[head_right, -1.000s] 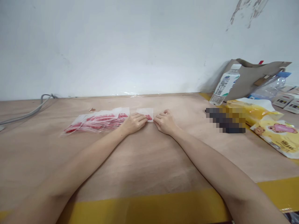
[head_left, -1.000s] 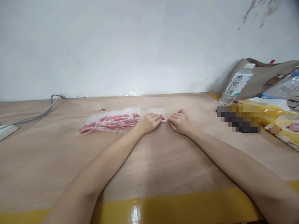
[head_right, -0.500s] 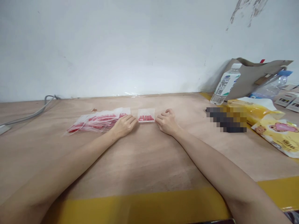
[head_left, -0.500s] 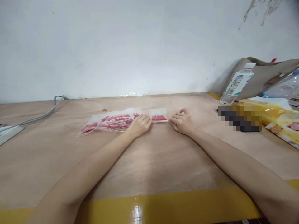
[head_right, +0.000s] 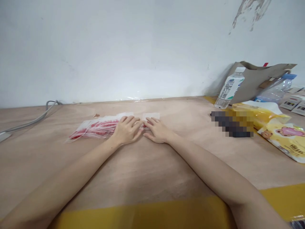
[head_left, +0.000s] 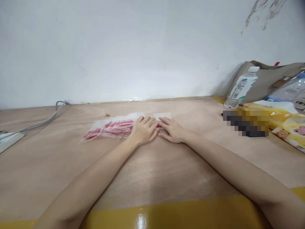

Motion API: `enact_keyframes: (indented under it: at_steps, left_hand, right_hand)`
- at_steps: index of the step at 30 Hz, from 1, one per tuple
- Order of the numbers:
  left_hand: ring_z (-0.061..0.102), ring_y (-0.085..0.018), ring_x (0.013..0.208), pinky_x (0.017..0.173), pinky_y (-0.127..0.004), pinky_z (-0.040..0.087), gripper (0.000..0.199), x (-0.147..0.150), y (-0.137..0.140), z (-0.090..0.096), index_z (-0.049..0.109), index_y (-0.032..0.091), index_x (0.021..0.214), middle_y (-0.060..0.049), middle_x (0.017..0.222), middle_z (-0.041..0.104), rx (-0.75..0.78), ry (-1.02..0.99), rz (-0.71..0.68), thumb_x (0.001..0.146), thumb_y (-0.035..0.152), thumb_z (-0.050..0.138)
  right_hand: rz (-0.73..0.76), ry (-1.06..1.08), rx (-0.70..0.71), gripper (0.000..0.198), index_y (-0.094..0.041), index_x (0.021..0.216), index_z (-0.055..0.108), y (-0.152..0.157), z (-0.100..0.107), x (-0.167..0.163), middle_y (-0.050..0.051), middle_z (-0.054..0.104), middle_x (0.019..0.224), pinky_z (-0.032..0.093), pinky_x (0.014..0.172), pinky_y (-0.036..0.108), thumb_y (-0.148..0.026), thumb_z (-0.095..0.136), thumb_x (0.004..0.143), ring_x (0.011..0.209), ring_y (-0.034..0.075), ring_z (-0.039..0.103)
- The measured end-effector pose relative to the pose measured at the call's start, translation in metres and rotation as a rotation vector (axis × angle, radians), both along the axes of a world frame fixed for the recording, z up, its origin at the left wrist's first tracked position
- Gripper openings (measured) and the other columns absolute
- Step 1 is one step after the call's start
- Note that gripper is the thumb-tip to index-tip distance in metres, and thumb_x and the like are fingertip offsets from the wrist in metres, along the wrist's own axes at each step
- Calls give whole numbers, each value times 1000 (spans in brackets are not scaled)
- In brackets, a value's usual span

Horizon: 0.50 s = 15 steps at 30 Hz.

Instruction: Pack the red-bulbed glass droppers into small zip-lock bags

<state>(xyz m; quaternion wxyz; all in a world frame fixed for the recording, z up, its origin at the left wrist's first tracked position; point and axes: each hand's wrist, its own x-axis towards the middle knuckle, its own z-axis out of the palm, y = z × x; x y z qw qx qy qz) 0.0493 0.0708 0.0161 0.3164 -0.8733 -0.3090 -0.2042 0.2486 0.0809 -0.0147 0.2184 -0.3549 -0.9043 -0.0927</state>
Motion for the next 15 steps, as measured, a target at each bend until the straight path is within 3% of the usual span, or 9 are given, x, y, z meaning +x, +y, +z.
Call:
enact_keyframes:
  at_steps: [4, 7, 10, 15]
  left_hand:
    - [47, -31, 107, 86, -43, 37, 63, -31, 6, 21, 46, 13, 122, -17, 119, 52, -152, -46, 146, 69, 43, 63]
    - [54, -32, 98, 73, -40, 44, 76, -64, 21, 27, 45, 14, 125, -22, 118, 53, -227, 8, 157, 66, 57, 64]
    - [63, -24, 76, 56, -28, 45, 61, -89, 35, 26, 52, 19, 118, -16, 103, 63, -275, 35, 100, 71, 57, 60]
    - [64, -17, 63, 55, -24, 46, 23, -99, 45, 24, 61, 23, 100, -5, 83, 69, -238, -35, 16, 85, 37, 51]
  right_hand:
    - [23, 7, -125, 45, -17, 117, 50, 5, 0, 12, 14, 51, 123, 39, 92, 40, -48, 40, 86, 114, 25, 46]
    - [-19, 74, -173, 38, -18, 102, 53, 8, 3, 41, 13, 57, 112, 44, 82, 37, -50, 49, 80, 99, 23, 55]
    - [-118, 134, -207, 38, -19, 98, 51, 11, 1, 69, 11, 61, 101, 46, 73, 34, -51, 53, 77, 86, 21, 60]
    - [-268, 140, -183, 46, -18, 98, 50, 12, -3, 88, 11, 61, 100, 40, 79, 40, -57, 52, 74, 83, 23, 59]
